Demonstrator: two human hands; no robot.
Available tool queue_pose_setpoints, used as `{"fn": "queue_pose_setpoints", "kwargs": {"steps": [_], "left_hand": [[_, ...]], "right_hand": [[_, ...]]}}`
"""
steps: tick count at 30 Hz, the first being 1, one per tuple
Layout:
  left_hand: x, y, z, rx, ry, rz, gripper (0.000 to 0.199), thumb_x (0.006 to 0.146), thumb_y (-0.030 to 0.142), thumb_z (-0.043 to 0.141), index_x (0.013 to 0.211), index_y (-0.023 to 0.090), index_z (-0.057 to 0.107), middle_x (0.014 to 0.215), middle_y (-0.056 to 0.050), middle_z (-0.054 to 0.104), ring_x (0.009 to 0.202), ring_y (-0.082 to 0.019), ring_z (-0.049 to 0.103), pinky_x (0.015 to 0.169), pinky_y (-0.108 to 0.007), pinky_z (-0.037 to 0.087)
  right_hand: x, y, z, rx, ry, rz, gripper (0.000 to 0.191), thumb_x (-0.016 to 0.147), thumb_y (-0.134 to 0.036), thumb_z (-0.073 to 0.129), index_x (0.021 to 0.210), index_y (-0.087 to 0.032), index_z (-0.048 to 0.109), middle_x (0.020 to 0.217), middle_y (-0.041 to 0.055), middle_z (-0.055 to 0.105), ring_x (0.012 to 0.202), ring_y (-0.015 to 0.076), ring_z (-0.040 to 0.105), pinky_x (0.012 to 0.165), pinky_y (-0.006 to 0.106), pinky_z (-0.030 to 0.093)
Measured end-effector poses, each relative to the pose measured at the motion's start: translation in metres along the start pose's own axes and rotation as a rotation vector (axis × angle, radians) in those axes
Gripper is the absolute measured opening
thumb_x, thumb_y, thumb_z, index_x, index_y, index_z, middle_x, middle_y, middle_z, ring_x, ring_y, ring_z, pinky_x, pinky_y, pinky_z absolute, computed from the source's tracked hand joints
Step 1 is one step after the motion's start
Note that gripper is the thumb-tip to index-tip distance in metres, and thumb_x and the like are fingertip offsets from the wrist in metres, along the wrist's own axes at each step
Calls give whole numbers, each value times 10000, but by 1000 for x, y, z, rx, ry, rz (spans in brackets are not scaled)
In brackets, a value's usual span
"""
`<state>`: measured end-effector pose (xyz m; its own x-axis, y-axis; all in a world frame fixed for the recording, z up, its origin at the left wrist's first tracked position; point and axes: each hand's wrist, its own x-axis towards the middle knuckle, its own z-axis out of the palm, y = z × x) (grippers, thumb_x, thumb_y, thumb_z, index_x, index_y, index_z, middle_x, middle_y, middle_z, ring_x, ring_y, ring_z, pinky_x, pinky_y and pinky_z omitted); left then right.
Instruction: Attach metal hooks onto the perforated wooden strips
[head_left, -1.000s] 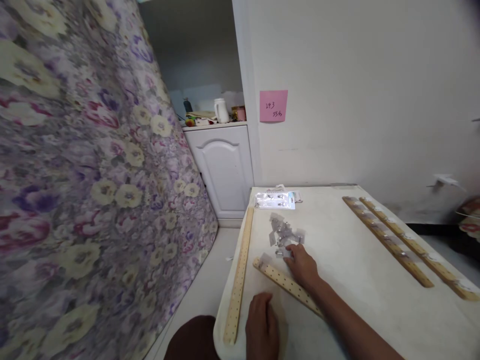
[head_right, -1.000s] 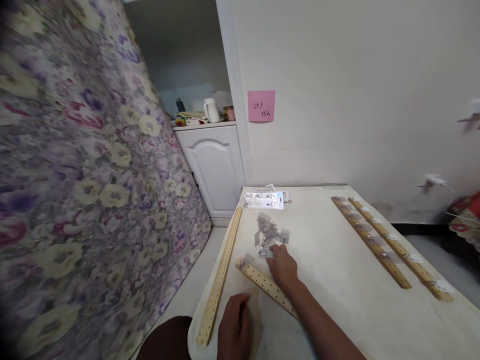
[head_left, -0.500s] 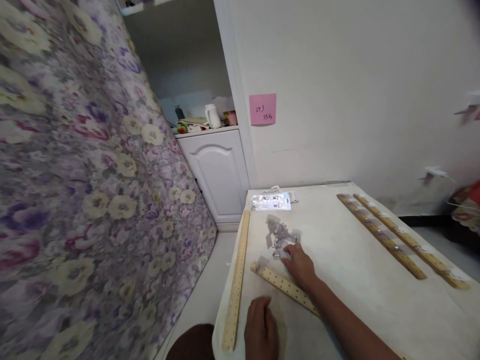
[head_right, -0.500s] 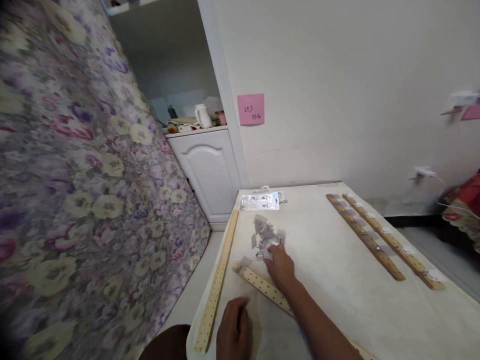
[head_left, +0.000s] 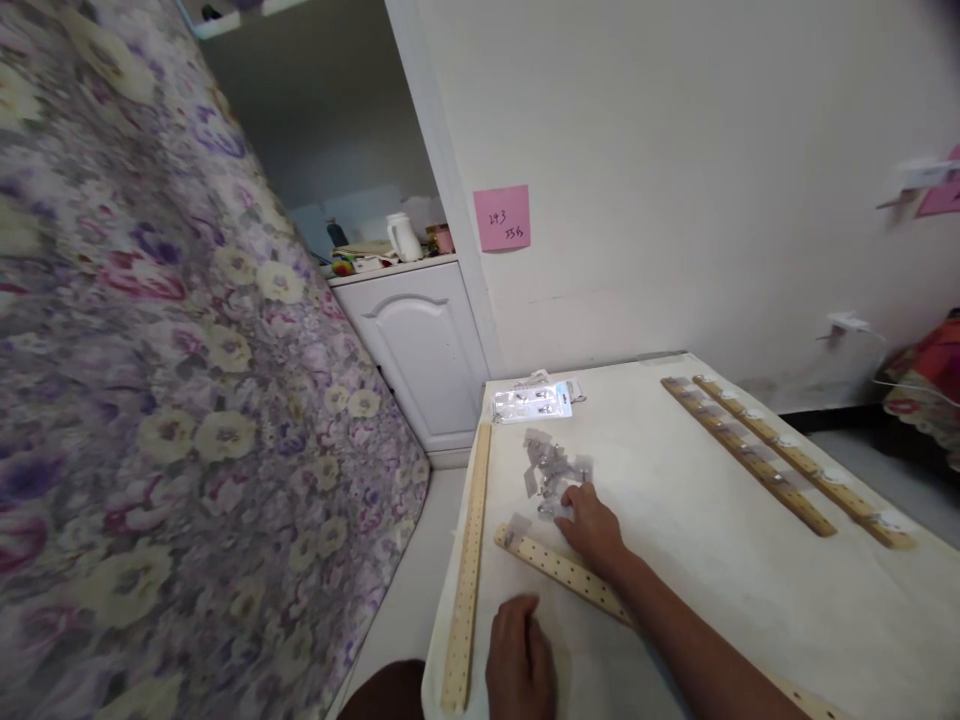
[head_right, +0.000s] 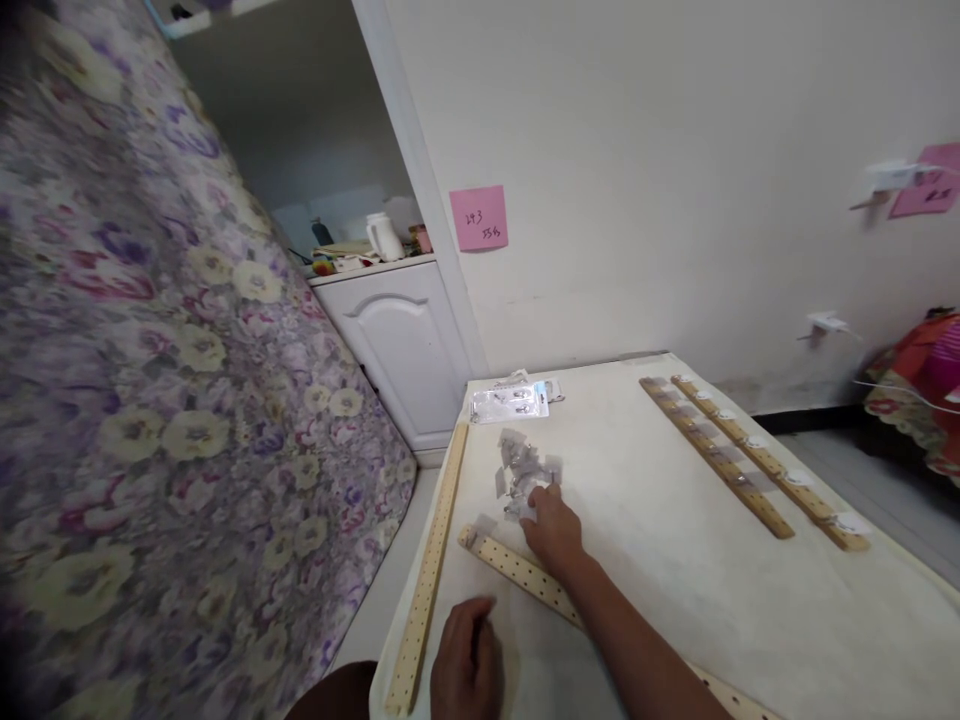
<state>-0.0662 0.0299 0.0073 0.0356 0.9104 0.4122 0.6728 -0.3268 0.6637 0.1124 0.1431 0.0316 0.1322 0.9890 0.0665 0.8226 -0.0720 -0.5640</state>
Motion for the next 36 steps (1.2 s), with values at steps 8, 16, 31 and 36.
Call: {"fn": "queue_pose_setpoints", "kwargs": {"steps": [8, 16, 31, 36], "left_hand": [[1, 3, 0, -16, 39, 16, 225, 868, 211, 442, 1014, 193, 613, 965, -87, 655, 931, -214, 630, 825, -358, 532], [1, 6, 0, 6, 37, 23, 231, 860, 202, 456, 1031, 197, 611, 974, -83, 661, 933, -211, 633, 823, -347, 534], [-1, 7, 2, -8, -16, -12, 237, 883, 197, 414, 1053, 187, 579, 1007, -92, 630, 967, -214, 600, 862, -372, 504], [2, 14, -1, -13, -64, -56, 237, 882, 187, 397, 1037, 187, 576, 990, -84, 626, 956, -209, 596, 864, -376, 493]], "right_hand": [[-2, 2, 1, 27, 13, -30, 231, 797, -289, 578, 1018, -224, 556, 1082, 40, 529, 834, 164, 574, 682, 256, 352], [0, 3, 0, 70, 8, -2, 201, 726, -240, 618, 906, -211, 534, 1028, 29, 537, 784, 152, 556, 638, 244, 323], [1, 9, -5, 488, -32, -60, 69, 764, -228, 508, 726, -202, 559, 699, -10, 614, 688, 143, 573, 636, 237, 392], [3, 6, 0, 726, -179, -85, 165, 845, -333, 406, 776, -209, 488, 555, -44, 566, 451, 114, 508, 467, 217, 394]]}}
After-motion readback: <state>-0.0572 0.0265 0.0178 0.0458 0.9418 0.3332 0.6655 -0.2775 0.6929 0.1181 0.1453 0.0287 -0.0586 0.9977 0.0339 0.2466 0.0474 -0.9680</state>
